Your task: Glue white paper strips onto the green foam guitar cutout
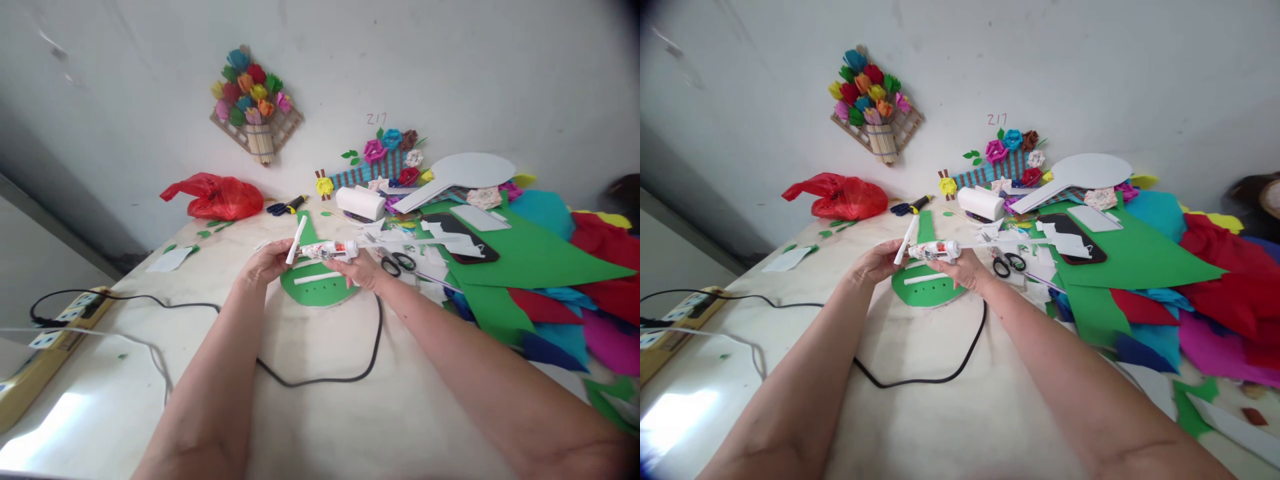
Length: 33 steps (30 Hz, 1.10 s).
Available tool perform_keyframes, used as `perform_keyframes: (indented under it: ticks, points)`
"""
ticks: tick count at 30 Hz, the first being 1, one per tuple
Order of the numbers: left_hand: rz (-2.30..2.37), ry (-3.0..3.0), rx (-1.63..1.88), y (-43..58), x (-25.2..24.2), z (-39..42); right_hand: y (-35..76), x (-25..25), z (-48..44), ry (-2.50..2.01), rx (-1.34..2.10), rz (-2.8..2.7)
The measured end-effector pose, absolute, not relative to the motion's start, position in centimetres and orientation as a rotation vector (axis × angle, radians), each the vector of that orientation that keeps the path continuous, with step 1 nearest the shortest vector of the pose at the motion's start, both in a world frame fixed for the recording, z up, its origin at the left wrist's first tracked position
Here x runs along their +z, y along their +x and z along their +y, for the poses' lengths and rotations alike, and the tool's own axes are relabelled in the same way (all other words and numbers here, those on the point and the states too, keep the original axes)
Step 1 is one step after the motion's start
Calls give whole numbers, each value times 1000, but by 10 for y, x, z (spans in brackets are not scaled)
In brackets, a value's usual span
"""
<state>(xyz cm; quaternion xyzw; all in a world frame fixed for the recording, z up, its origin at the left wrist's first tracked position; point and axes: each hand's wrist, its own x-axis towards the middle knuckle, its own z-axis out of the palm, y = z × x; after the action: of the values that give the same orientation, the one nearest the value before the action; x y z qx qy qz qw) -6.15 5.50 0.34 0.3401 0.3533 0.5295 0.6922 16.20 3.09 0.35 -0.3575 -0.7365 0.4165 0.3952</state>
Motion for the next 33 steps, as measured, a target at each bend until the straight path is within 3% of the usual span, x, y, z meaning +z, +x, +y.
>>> perform_keyframes:
  ticks: [33]
  points:
    - [776,792,1166,-60,3,54,162,8,28,-933,1043,-1870]
